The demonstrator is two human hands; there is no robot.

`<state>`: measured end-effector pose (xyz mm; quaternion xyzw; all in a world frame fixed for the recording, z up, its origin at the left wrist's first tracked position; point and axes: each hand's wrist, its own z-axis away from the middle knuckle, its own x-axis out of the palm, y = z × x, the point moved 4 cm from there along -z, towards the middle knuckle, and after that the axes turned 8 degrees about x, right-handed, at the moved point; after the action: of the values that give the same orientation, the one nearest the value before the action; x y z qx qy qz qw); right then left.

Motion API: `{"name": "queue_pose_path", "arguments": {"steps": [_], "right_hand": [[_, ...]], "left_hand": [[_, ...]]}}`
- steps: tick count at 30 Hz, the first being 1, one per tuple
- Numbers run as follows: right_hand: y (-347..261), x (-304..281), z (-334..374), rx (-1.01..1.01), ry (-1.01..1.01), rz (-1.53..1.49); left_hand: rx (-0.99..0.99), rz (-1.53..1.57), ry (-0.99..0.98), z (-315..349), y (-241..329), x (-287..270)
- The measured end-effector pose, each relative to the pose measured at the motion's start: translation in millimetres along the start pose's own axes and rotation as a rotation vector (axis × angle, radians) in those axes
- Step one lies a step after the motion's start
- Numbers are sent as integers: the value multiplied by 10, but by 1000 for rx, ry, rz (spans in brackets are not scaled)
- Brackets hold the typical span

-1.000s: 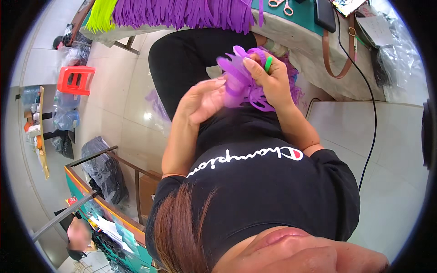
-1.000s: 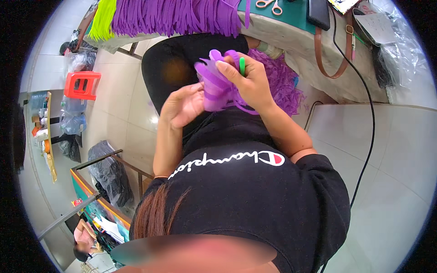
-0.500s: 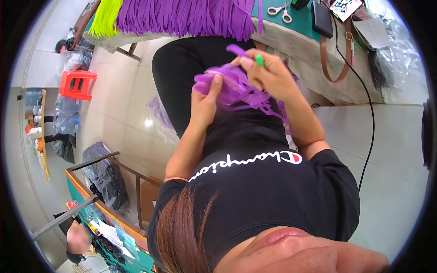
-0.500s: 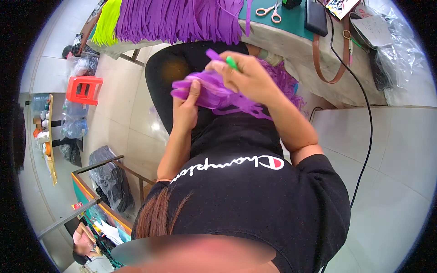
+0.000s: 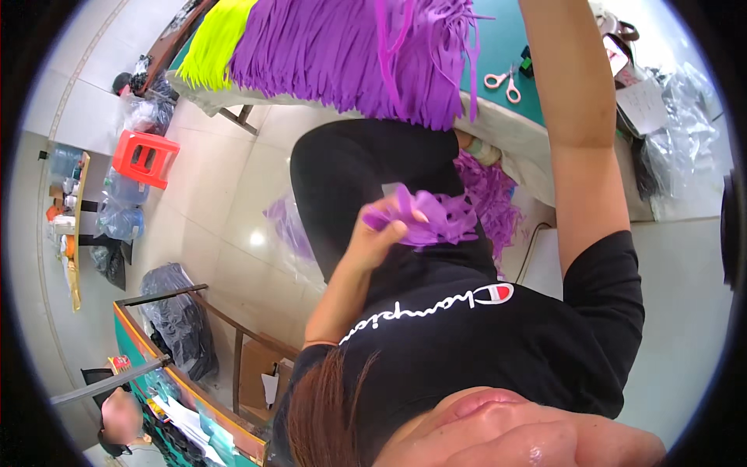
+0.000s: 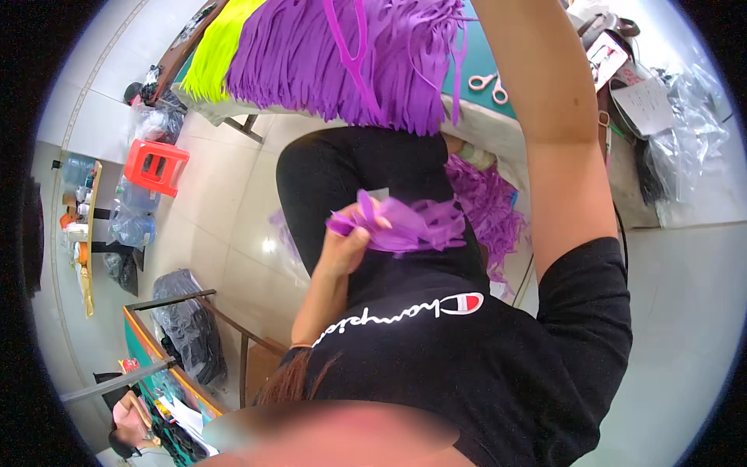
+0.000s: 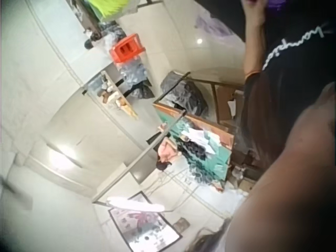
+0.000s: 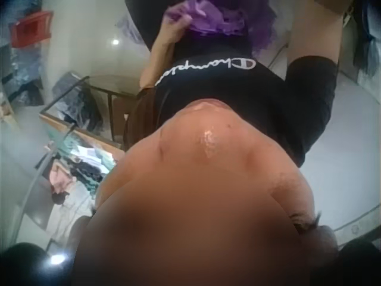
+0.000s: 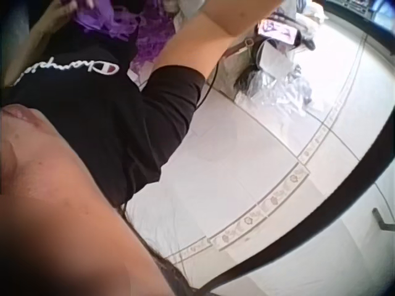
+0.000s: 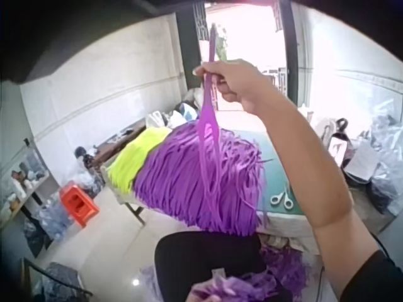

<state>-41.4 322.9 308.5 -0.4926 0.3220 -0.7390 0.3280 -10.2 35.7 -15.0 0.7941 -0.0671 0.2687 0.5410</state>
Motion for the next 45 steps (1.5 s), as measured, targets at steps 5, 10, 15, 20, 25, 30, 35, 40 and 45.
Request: {"name": "queue_pose_path", "arguments": {"steps": [5, 10, 15, 20, 25, 30, 35, 40, 45], "right_hand": [[-1226, -1563, -1683, -720, 917, 1299], [-41, -1768, -2322, -402, 944, 1295], [1096, -1901, -1193, -589, 601, 574], [2319, -1647, -19, -297, 244, 259], [3080, -1121, 211, -233, 128, 566], [3202, -1220, 486, -248, 273, 739], [2988, -1664, 533, -495, 754, 787], [2921, -1570, 594, -705, 763, 1083], [3193, -1345, 887, -701, 374, 330]], "left_hand": [[-41, -105, -86, -288, -106, 51], [-171, -194, 100, -216, 54, -201], [-206, -112, 172, -340, -21, -202], [-173, -208, 314, -552, -89, -170], [-224, 12, 259, -689, -131, -48], [-280, -140, 275, -558, -164, -35], [-653, 90, -45, -409, -115, 278], [-517, 43, 85, -340, -198, 326], [-282, 59, 373, -398, -258, 353]]}}
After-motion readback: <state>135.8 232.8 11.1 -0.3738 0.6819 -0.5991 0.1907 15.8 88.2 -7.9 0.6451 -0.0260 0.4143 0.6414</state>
